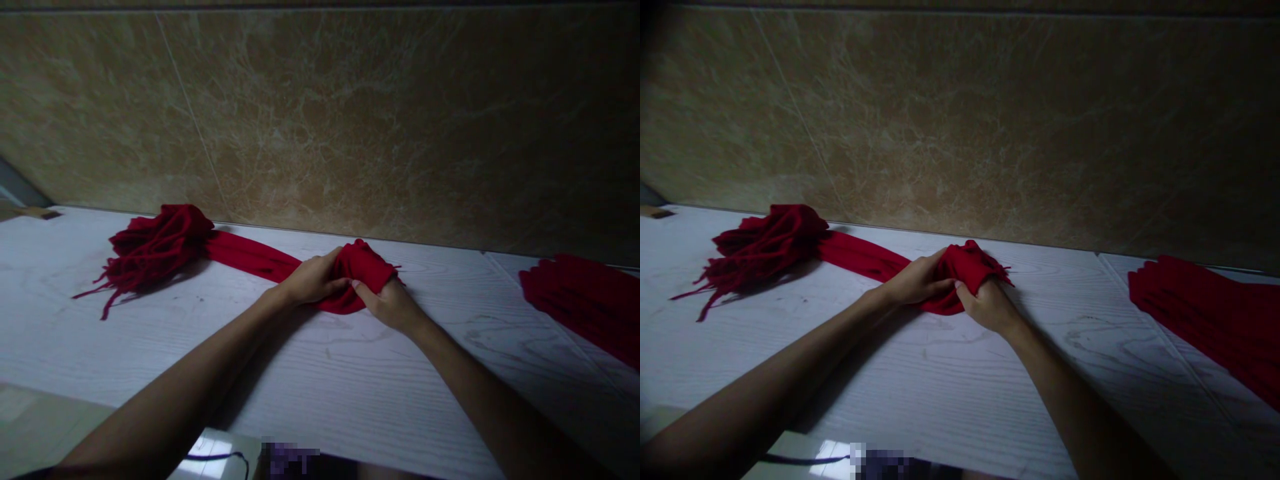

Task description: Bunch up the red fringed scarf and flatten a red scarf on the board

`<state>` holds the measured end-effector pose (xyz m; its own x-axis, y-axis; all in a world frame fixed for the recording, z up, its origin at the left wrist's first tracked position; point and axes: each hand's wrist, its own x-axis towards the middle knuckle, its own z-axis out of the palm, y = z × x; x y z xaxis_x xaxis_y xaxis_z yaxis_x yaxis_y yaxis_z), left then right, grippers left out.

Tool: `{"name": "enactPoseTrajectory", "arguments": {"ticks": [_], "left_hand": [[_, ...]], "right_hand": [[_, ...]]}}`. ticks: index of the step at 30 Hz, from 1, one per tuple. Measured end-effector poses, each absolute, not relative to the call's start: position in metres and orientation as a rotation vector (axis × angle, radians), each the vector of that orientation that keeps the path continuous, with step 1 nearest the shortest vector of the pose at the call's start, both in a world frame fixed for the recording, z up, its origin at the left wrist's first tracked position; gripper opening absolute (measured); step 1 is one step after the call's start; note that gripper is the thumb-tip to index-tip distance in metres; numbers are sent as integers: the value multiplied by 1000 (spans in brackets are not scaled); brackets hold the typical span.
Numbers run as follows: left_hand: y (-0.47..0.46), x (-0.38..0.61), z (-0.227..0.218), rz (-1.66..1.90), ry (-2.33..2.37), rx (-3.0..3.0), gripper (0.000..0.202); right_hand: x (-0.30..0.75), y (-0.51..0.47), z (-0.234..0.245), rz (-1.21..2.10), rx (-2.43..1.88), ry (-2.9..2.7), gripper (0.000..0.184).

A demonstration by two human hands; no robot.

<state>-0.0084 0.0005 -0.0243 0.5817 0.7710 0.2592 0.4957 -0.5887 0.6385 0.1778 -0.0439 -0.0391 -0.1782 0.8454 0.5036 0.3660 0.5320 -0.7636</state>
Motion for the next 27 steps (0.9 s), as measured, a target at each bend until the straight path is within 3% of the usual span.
{"name": "enactPoseTrajectory", "arguments": {"ticks": [7,12,19,22,27], "left_hand": [[0,-10,-24,786,1004,2199,69],[2,-12,-21,829,981,2103,78],[12,-13,-28,830,882,2008,74],[12,-14,-25,818,873,1981,75],[7,-15,-16,813,860,1841,62]], "right_hand": [[178,-45,-40,634,-1042,-1719,39],[173,-47,-34,676,-1003,-1615,63],[190,-32,-13,1355,-633,-768,46],[203,-28,-10,1440,-569,-600,41],[211,-26,-7,1530,-634,-546,52]]}}
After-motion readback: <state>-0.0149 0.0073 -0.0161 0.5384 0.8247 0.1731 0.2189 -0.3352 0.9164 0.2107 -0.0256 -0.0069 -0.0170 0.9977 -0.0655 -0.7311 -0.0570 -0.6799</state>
